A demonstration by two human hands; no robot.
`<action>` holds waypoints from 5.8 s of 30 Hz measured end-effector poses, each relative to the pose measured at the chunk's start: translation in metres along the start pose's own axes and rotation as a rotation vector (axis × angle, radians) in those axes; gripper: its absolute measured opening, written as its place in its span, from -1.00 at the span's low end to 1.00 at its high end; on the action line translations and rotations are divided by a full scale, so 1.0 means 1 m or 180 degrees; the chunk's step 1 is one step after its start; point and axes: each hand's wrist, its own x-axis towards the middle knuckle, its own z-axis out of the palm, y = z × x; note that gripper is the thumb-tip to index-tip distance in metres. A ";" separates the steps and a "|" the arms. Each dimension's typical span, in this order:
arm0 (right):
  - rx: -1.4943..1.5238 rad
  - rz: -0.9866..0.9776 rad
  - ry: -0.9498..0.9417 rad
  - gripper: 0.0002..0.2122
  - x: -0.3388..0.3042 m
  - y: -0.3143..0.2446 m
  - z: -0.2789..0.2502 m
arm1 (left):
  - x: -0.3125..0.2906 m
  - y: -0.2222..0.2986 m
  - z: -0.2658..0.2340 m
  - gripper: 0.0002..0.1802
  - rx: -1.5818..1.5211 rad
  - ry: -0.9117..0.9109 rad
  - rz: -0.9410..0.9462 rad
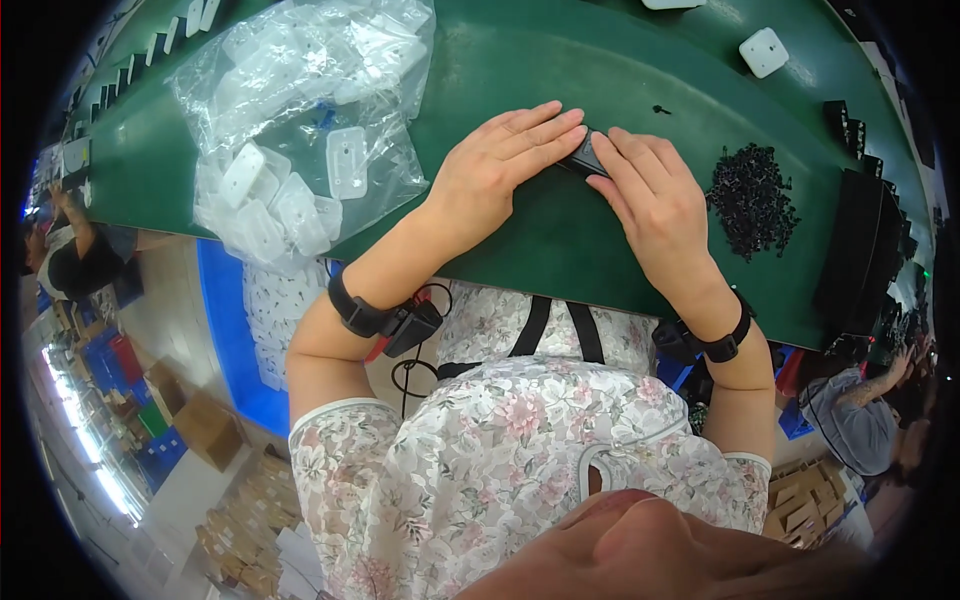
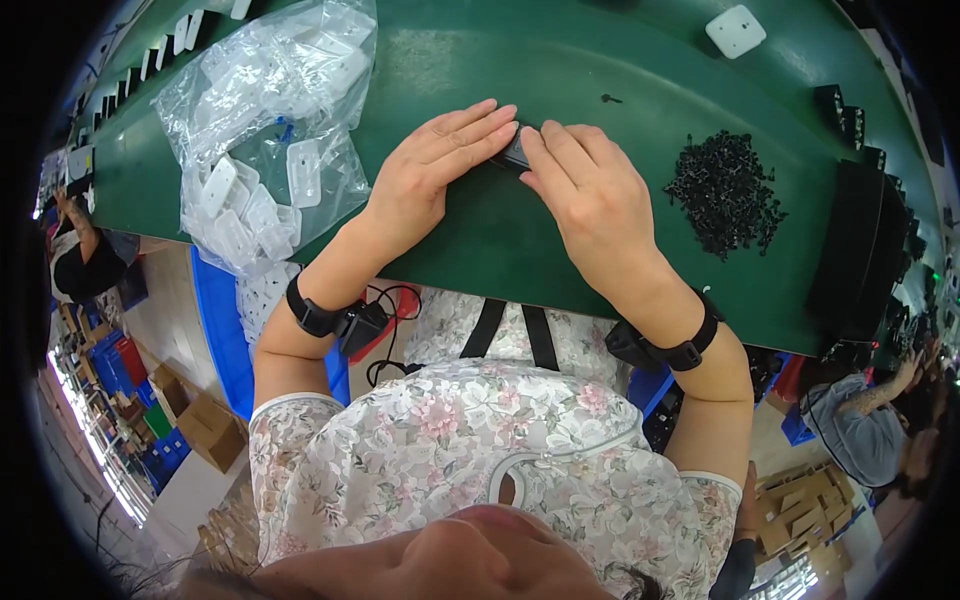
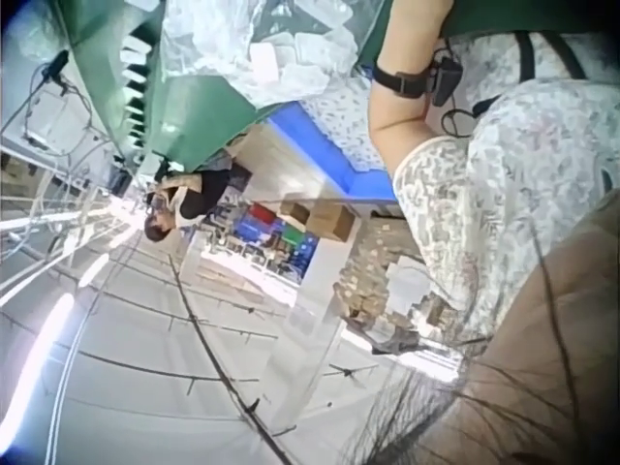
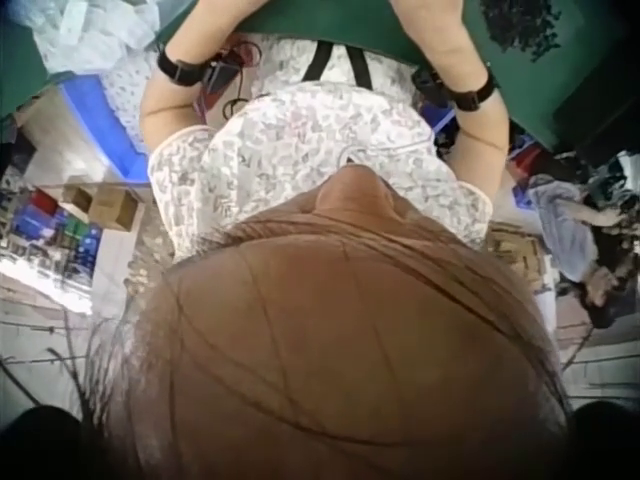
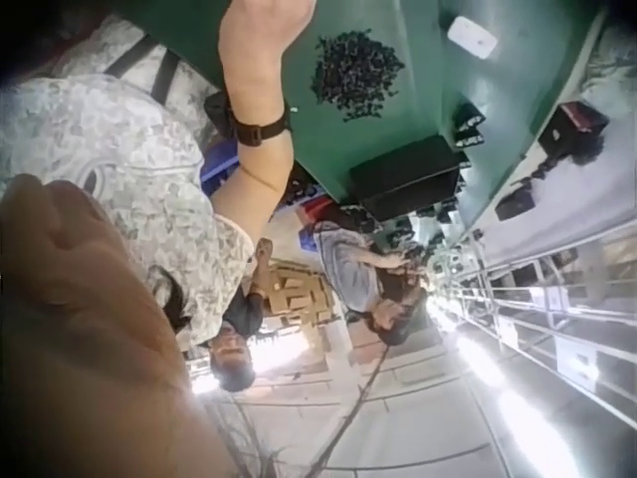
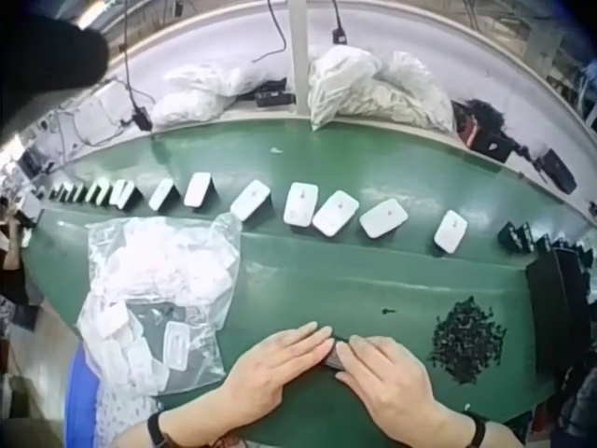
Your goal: The person picks up a white plastic base and a black screw, inserts the screw into the base, and then presses a black plastic cover over it. Finally, the person sets the assembled unit onto the green conveyor belt and reaches for another base.
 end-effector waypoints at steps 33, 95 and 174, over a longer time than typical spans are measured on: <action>0.2483 0.1154 0.0075 -0.59 0.010 0.035 -0.009 | 0.038 0.026 -0.009 -0.66 -0.1732 0.0086 -0.1783; -0.0040 0.2033 0.0604 -0.94 -0.110 0.095 -0.053 | -0.068 -0.048 -0.105 -0.56 0.1657 -0.0065 -0.1434; 0.2492 0.1988 0.0712 -0.92 -0.012 0.018 -0.032 | 0.059 0.058 0.034 -0.95 -0.3104 0.0633 -0.1126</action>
